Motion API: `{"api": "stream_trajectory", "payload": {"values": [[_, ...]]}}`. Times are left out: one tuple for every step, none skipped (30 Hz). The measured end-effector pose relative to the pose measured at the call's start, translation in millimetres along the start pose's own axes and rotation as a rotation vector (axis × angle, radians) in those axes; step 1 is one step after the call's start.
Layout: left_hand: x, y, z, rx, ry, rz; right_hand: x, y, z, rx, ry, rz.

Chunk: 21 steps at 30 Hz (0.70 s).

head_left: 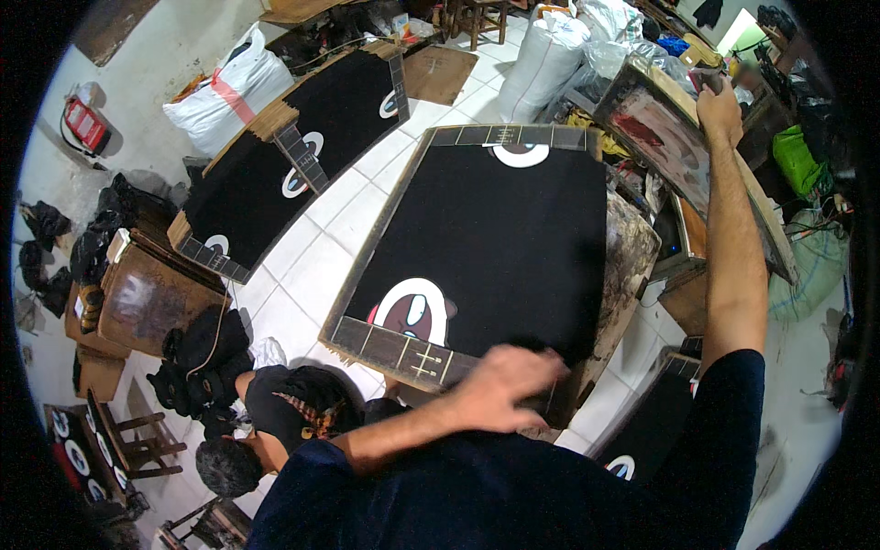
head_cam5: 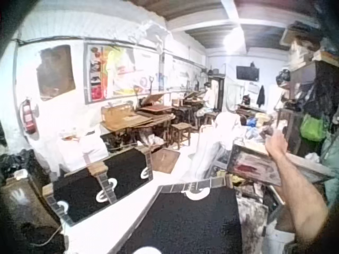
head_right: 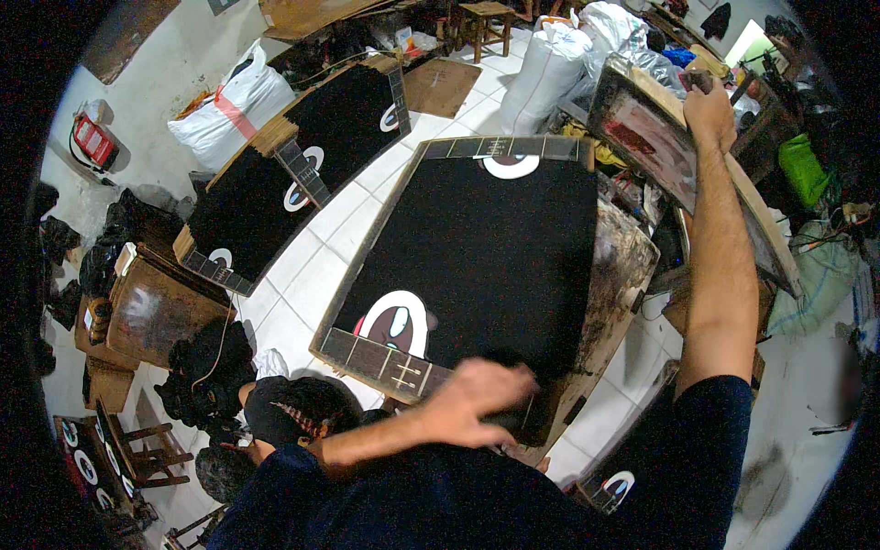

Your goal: The person repeatedly places a screen printing frame over a black mat, uses a squeegee to spread red ink across the screen, and lifts the frame to reveal the printed design. They handle multiple mats and frames throughout the process.

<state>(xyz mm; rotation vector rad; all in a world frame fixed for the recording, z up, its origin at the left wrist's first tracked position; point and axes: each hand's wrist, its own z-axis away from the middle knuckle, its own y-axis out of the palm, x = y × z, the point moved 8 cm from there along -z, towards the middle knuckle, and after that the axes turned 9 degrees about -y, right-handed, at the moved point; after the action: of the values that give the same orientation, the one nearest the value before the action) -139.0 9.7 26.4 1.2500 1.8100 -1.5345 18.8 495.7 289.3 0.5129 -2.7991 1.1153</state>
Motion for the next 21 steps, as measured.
{"api": "stream_trajectory", "payload": {"values": [[42.8,-20.2,11.8,-0.161,-0.070,-0.114,1.3,-0.2,2.5,0.011,0.017,-0.005],[98.6,-44.5,27.7,-0.305,-0.260,-0.184,0.1,-1.7,7.1,0.026,0.043,-0.003],[169.6,-72.2,54.4,-0.379,-0.549,0.010,-2.4,1.1,8.8,0.098,0.095,0.021],[191.0,-116.7,84.6,-0.707,-0.467,-0.538,-0.6,0.0,12.5,0.097,0.088,0.035],[235.8,-145.7,117.8,-0.803,-0.658,-0.674,-0.8,-1.2,14.3,0.106,0.095,0.034],[273.7,-170.9,148.2,-0.854,-0.851,-0.842,0.2,-0.4,16.0,0.125,0.086,0.026],[299.6,-192.6,173.0,-0.903,-0.859,-0.812,-0.9,-1.1,17.0,0.129,0.102,0.039],[330.5,-203.5,195.7,-0.874,-1.042,-0.747,-0.8,-0.7,17.7,0.133,0.107,0.047],[352.2,-205.0,205.5,-0.847,-1.087,-0.605,-0.9,-0.4,17.9,0.135,0.113,0.055],[370.3,-205.1,218.1,-0.786,-1.194,-0.444,-0.7,-3.1,16.8,0.102,0.116,0.074],[380.3,-199.8,227.8,-0.719,-1.277,-0.270,0.1,-5.1,16.4,0.074,0.118,0.096],[376.7,-201.7,229.0,-0.744,-1.262,-0.236,-0.5,-6.1,16.3,0.063,0.136,0.110],[368.4,-203.3,227.5,-0.776,-1.204,-0.196,0.9,-6.1,15.4,0.074,0.131,0.135],[359.5,-205.8,222.1,-0.799,-1.138,-0.163,2.0,-6.0,15.3,0.099,0.125,0.163],[357.0,-205.0,220.9,-0.810,-1.136,-0.009,3.3,-7.0,15.4,0.093,0.132,0.150],[350.7,-207.2,211.6,-0.803,-1.057,0.042,2.8,-8.9,17.9,0.094,0.158,0.150],[347.5,-207.6,204.3,-0.780,-1.018,0.110,5.3,-16.2,19.9,0.010,0.153,0.078],[348.7,-208.2,198.9,-0.779,-1.032,0.160,6.9,-23.4,23.3,-0.080,0.168,0.016],[347.0,-208.4,187.1,-0.764,-0.969,0.152,12.4,-25.8,24.9,-0.104,0.145,-0.001],[349.7,-203.2,174.7,-0.729,-0.916,0.207,17.5,-27.6,26.0,-0.104,0.133,0.013],[355.5,-194.1,163.8,-0.681,-0.921,0.227,19.8,-28.7,27.9,-0.099,0.154,0.018]]}}
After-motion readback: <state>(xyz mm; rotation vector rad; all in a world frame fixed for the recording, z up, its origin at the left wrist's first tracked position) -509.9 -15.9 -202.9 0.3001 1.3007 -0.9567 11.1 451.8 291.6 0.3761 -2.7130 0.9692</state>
